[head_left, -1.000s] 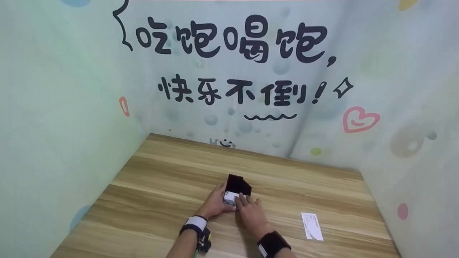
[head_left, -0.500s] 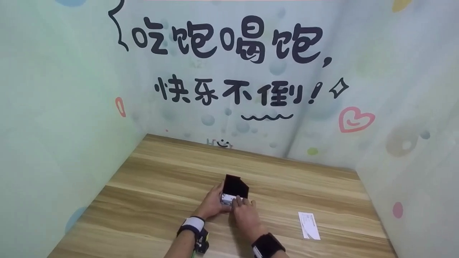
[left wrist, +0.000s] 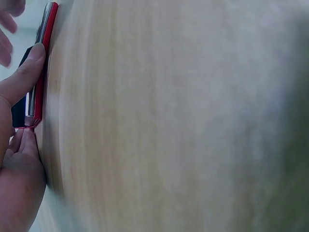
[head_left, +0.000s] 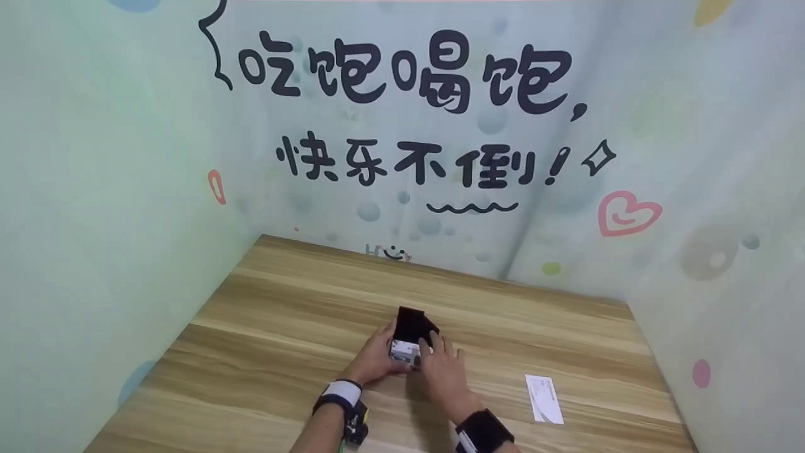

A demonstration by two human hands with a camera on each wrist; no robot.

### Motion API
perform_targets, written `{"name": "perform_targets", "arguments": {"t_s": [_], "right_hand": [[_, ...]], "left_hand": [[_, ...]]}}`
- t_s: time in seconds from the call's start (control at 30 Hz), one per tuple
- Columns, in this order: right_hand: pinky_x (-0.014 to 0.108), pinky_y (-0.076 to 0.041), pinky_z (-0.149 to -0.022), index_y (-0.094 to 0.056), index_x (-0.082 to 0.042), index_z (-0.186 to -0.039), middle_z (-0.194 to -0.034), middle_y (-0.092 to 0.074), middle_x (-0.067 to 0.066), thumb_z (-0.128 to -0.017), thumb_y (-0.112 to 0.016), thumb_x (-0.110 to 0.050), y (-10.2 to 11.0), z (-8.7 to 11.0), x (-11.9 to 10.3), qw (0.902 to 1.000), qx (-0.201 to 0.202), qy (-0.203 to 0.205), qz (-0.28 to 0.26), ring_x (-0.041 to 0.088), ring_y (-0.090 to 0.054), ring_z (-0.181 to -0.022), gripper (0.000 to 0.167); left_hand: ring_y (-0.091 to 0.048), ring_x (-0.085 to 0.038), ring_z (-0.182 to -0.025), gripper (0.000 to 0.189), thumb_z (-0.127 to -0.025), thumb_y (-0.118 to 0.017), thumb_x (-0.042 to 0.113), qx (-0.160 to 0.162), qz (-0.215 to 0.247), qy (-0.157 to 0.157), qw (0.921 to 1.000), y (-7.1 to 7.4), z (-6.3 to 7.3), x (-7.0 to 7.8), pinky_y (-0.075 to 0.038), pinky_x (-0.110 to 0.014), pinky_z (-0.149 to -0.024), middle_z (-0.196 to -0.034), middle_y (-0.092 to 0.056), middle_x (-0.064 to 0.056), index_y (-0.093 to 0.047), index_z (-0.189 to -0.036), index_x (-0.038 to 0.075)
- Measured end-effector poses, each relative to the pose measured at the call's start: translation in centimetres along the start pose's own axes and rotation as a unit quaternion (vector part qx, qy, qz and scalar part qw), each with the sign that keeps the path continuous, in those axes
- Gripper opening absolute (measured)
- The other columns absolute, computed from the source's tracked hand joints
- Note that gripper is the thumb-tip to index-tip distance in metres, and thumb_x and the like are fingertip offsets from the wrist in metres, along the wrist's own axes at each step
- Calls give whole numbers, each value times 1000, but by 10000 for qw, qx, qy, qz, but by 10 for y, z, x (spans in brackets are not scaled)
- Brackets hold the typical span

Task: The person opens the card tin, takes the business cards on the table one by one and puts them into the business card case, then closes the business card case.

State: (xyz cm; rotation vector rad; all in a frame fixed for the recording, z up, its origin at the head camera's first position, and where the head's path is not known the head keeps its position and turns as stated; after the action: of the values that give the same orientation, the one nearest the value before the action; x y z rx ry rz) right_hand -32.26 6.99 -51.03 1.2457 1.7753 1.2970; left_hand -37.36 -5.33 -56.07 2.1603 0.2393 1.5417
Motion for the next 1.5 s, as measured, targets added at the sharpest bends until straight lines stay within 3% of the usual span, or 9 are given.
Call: {"name": "perform_targets", "arguments": {"t_s": [0.1,0.3,0.53,0.8,0.97,1.27,1.5], "right_hand": [[58,-54,-85,-64,-6,-128,-133,-60,20,-82,-72,-6,6,2,9,9996,207,-190,7,39,-57,-120,47],[62,-51,-87,-62,-6,-127,-133,-58,21,-81,-79,-23,7,8,28,9975,255,-585,-314,43,-57,-121,52],[66,-48,-90,-63,-5,-125,-135,-58,25,-91,-68,-28,7,15,52,9926,287,-1071,-491,47,-56,-120,42],[70,-46,-93,-60,-5,-129,-137,-56,25,-91,-67,-27,9,23,73,9909,239,-1246,-440,48,-55,-122,44],[70,-47,-91,-59,-5,-130,-138,-55,25,-85,-75,-30,5,33,84,9908,188,-1314,-279,48,-54,-121,54],[69,-48,-84,-54,-1,-134,-136,-52,30,-66,-92,-29,7,49,106,9890,-32,-1473,-161,50,-52,-121,83],[76,-43,-88,-51,0,-137,-137,-50,34,-68,-91,-26,8,62,126,9812,-263,-1870,-407,53,-48,-125,84]], "left_hand": [[-41,-45,-139,108,-67,-90,11,-43,3,67,10000,-1,0,-2,-30,-59,-119,-149,-44,-28,-29,-155,-3],[-41,-45,-140,108,-66,-91,9,-79,73,63,9999,-1,0,-3,-29,-58,-120,-151,-43,-28,-31,-155,0],[-33,-47,-145,109,-68,-89,8,-118,121,139,9998,-1,-1,-3,-24,-60,-122,-156,-35,-30,-26,-156,-4],[-35,-46,-144,109,-68,-89,6,-113,187,26,9998,0,-3,-1,-25,-58,-122,-154,-38,-29,-25,-156,-4],[-38,-47,-141,110,-66,-90,9,-102,143,19,9998,-1,-2,-3,-27,-60,-120,-153,-40,-30,-27,-155,-4],[-40,-47,-139,108,-65,-90,8,-94,205,79,9997,-3,-2,-3,-27,-61,-119,-150,-43,-29,-31,-155,0],[-41,-46,-138,108,-67,-89,8,-124,180,217,9995,-3,0,-3,-27,-61,-120,-149,-44,-29,-28,-156,-1]]}}
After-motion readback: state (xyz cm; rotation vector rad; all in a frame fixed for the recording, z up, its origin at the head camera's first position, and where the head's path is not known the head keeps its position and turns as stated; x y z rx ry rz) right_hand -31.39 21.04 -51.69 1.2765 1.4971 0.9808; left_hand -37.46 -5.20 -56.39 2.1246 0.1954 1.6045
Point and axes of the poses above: each hand's wrist, its own z-axis away from the middle knuckle, its own y-axis out of the back of the hand, x = y × z, the point moved 7 cm from there along -z, towards the middle knuckle
